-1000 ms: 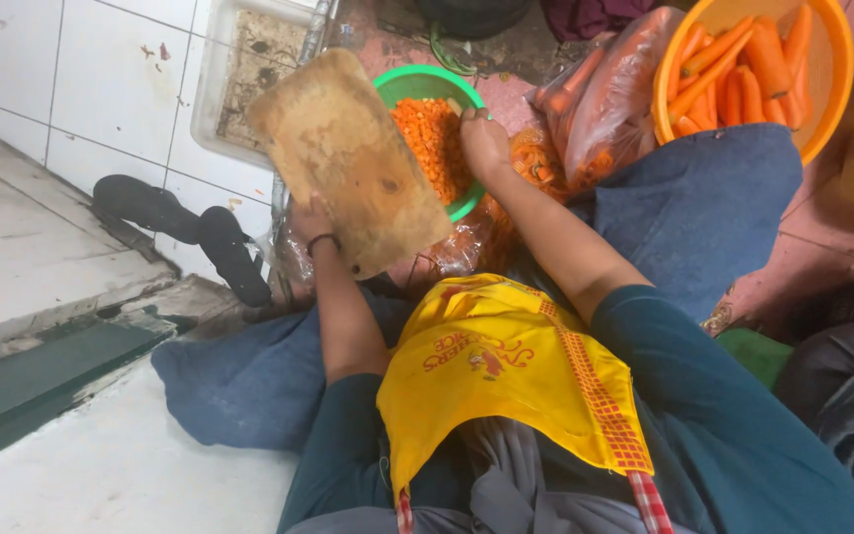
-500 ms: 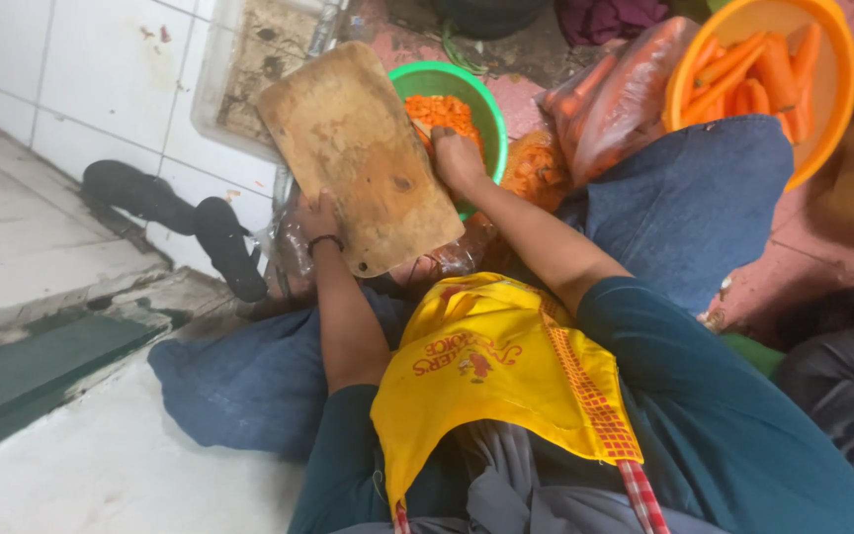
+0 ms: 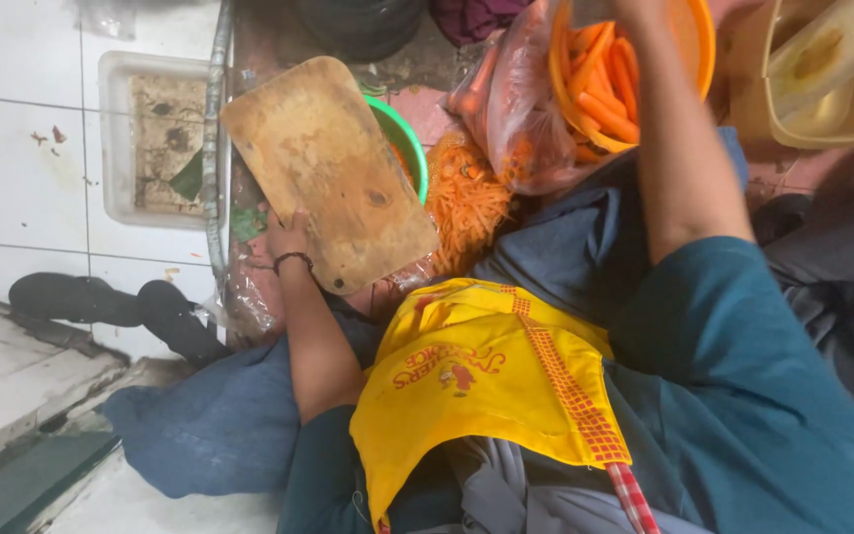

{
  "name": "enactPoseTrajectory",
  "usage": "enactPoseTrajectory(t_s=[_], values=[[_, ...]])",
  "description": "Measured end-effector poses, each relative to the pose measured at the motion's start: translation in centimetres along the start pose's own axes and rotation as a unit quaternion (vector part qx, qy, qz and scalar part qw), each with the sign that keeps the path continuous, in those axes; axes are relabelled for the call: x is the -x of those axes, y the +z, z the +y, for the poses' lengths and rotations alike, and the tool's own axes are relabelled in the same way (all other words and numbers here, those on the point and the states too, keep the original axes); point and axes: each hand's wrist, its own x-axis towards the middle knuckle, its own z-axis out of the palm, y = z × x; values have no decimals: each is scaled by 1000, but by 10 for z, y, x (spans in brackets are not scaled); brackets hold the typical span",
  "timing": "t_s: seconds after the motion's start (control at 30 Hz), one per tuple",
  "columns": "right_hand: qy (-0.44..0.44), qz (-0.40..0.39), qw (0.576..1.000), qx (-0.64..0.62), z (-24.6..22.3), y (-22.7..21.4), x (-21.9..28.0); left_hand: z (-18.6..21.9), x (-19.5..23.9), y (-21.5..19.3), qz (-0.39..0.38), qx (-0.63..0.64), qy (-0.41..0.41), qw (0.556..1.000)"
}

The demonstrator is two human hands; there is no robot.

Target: Chopping carrots into small pieces on a wooden cutting board.

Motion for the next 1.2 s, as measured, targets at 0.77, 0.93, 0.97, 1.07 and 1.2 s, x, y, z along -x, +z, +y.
enactPoseTrajectory(t_s=[0.77,0.93,0.97,1.07,1.2], values=[[5,-36,991,129,27,-26,26,-24,-3,38,117,-126,6,985],[125,-84,981,-119,-18,-59,50,22,12,27,208,-176,98,957],[30,-45,997,-53,-27,-68,62,35,18,27,168,-139,140,966],[-129,-53,988,61,-97,-65,136,102,49,18,45,-104,251,961],[-259,-243,916,187,-181,32,249,168,90,26,-94,-77,417,901]])
